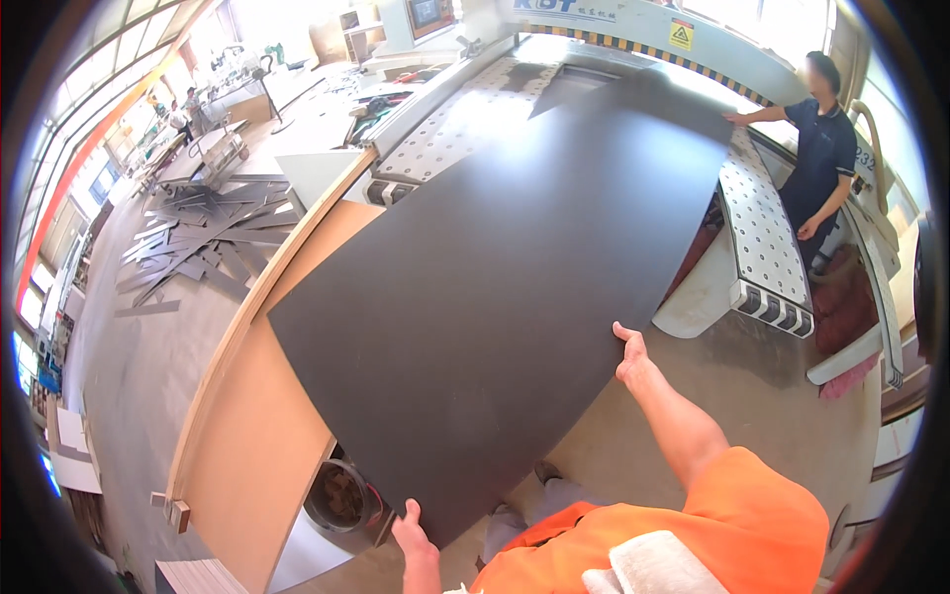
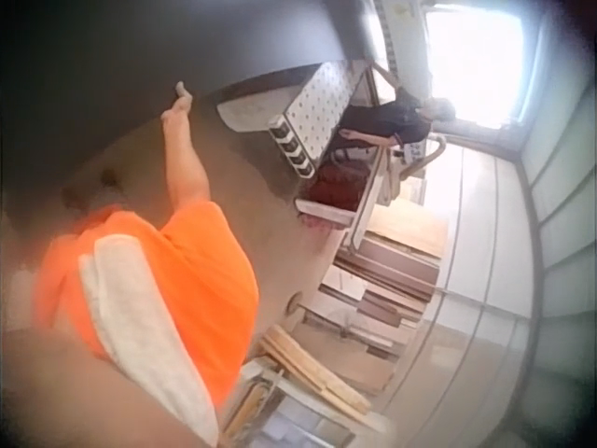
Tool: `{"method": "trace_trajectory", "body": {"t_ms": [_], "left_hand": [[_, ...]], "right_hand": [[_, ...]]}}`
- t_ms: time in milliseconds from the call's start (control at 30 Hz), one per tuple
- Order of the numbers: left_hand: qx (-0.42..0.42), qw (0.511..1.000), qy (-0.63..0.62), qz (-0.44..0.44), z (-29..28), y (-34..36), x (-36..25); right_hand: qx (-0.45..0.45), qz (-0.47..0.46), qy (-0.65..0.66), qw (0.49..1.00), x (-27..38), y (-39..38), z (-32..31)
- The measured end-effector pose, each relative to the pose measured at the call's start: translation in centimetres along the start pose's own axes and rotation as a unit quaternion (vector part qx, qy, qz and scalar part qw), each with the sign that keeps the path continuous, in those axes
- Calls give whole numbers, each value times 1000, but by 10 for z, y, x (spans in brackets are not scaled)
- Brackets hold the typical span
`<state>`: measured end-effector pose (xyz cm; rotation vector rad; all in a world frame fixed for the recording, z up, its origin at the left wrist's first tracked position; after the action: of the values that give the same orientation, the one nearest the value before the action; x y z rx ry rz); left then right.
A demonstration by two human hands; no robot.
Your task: The person positions large dark panels on a cutting machine, operates the control panel, and moves the panels into the machine for processing with the help of an assistant.
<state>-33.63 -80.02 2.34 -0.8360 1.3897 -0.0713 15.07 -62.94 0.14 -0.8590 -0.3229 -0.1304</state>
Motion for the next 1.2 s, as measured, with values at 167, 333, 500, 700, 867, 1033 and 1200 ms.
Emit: {"method": "trace_trajectory", "body": {"t_ms": [167, 333, 500, 700, 867, 1033, 1200], "left_hand": [[-25, 997, -21, -63, -10, -54, 18], [-89, 994, 20, -67, -48, -76, 70], [-87, 988, 68, -111, -84, -123, 52], [-191, 981, 17, -7, -173, -122, 105], [-229, 967, 7, -109, -230, -144, 112], [-267, 953, 11, -142, -272, -163, 130], [-165, 970, 51, -168, -326, -129, 102]], "right_hand": [[-8, -5, -48, 999, -7, -23, -2], [-7, 35, -74, 997, -30, -43, -3], [-18, 64, -85, 994, -78, -62, -17], [-2, 152, -72, 986, -134, -107, -37], [15, 155, -96, 983, -146, -115, -45], [25, 66, -191, 979, -94, -35, 1], [25, 21, -223, 974, -121, -18, -1]]}}
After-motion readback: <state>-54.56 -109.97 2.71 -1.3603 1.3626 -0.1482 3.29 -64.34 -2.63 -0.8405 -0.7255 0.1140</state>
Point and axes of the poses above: each hand's wrist, its own y-axis towards the middle knuckle, its own z-axis out of the palm, x = y × z, the point moved 1 cm from there along y, towards the middle knuckle, and after that the axes turned 14 degrees about y, right-handed, at the moved point
